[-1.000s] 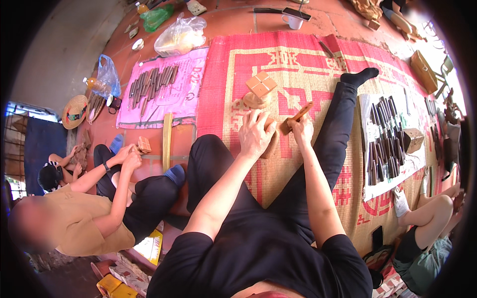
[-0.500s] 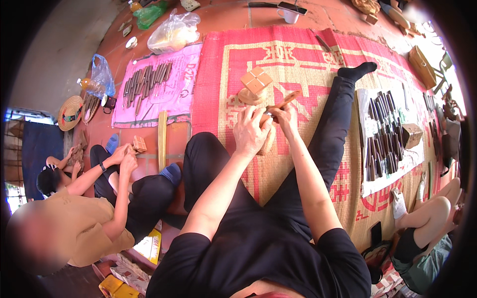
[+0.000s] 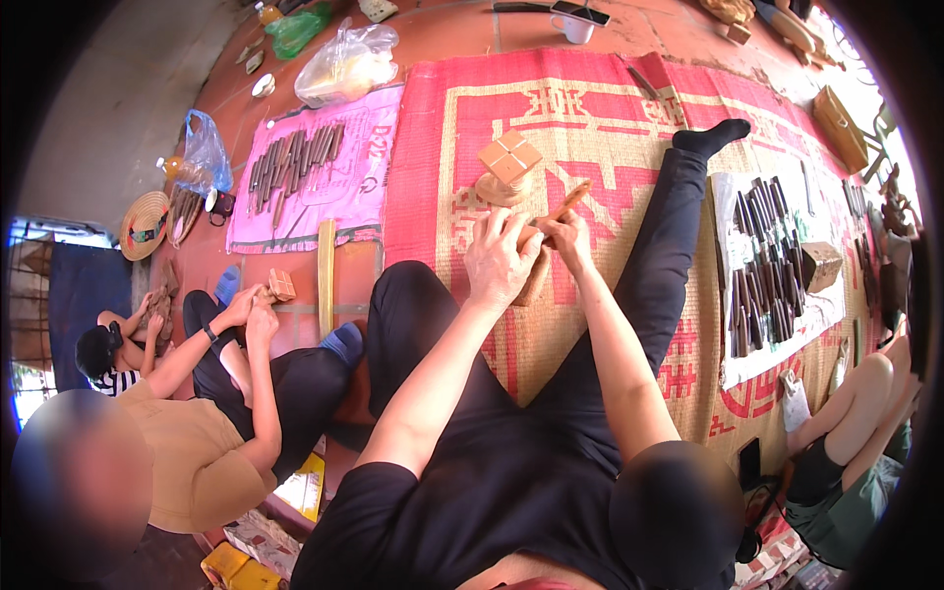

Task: The person sits on a mat and carves a small wooden block using a handheld knife. They rotate the block frequently to shape different sides, removing thin shavings. Other people are seated nearby, also carving wood.

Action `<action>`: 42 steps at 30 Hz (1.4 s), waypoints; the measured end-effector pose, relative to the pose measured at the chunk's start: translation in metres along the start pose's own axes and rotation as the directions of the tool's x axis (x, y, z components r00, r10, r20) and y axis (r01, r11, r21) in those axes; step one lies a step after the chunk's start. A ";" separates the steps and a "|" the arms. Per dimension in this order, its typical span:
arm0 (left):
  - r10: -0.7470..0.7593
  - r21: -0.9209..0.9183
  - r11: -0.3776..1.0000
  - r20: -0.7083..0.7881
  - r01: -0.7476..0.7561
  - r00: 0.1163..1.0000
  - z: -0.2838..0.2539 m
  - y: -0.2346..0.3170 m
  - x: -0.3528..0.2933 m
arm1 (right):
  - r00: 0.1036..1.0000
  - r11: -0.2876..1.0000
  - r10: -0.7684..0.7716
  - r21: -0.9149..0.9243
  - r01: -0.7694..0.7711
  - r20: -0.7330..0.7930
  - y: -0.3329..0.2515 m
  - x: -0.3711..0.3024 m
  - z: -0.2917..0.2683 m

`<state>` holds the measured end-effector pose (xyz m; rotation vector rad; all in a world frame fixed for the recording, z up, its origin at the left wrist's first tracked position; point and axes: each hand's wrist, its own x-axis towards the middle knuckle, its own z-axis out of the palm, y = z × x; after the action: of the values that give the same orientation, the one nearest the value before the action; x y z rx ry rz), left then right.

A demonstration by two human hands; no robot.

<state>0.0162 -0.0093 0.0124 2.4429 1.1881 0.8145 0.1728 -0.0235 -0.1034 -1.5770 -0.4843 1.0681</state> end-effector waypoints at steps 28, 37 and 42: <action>0.055 0.037 0.998 -0.020 -0.054 0.998 0.002 -0.006 0.000 | 0.984 0.911 -0.091 0.386 0.144 -0.152 0.001 -0.043 -0.001; 0.063 0.005 0.998 0.110 -0.064 0.992 -0.009 -0.002 0.003 | 0.966 0.984 -0.086 0.128 0.120 -0.244 0.015 -0.026 -0.013; 0.013 -0.046 0.999 0.096 -0.009 0.995 -0.013 -0.005 0.001 | 0.914 0.962 -0.157 -0.268 0.055 -0.375 0.022 -0.040 -0.015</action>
<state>0.0050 -0.0050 0.0206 2.4250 1.1103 0.7104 0.1604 -0.0693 -0.1092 -1.9116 -0.4352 0.5960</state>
